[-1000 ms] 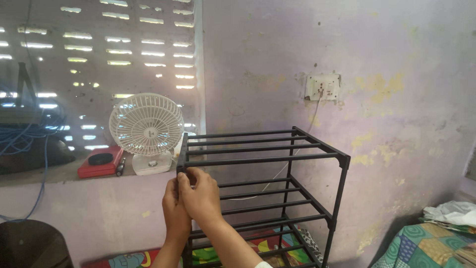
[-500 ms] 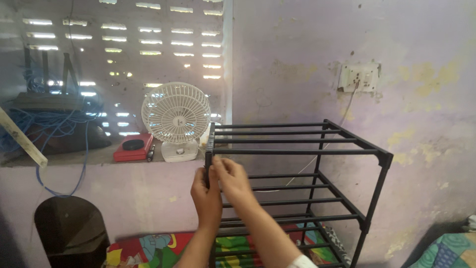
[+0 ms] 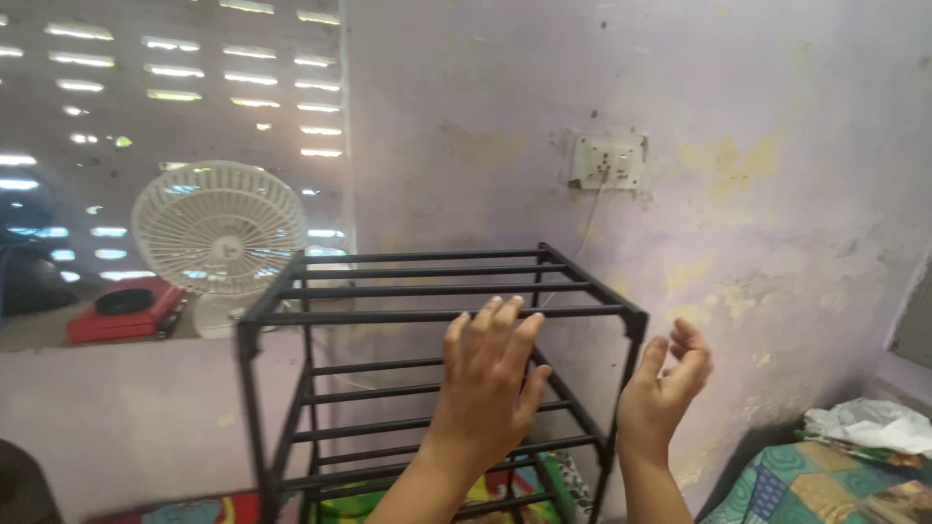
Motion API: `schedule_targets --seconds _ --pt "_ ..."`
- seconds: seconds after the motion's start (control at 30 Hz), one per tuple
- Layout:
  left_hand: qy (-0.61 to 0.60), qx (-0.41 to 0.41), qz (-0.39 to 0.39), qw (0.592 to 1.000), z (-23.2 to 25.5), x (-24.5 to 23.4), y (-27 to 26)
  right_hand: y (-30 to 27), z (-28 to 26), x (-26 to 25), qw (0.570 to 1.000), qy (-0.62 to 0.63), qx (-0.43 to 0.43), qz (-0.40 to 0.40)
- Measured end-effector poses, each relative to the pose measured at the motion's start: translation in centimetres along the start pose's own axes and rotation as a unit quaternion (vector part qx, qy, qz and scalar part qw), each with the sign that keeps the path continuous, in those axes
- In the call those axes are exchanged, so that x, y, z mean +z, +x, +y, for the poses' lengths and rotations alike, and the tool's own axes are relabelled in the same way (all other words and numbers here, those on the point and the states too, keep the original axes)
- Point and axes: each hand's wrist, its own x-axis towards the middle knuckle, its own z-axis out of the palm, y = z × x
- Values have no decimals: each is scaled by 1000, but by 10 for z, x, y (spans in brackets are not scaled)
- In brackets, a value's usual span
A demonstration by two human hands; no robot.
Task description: The person disassembles a black metal shelving unit by hand. They remove the vertical support poles from the horizontal frame sections and place them on the bed.
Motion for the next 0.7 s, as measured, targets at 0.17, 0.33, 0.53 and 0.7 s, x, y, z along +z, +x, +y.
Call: schedule_targets --seconds 0.17,0.33,0.53,0.7 --pt "46 -4 -84 995 31 70 49 20 74 5 931 166 245 -216" --pt "47 -58 -218 973 38 112 82 28 89 5 864 270 267 -331" --pt "41 -68 -220 972 42 125 97 36 97 -3 794 349 281 -410" --pt "77 -67 -212 972 42 131 109 18 114 14 784 361 312 -397"
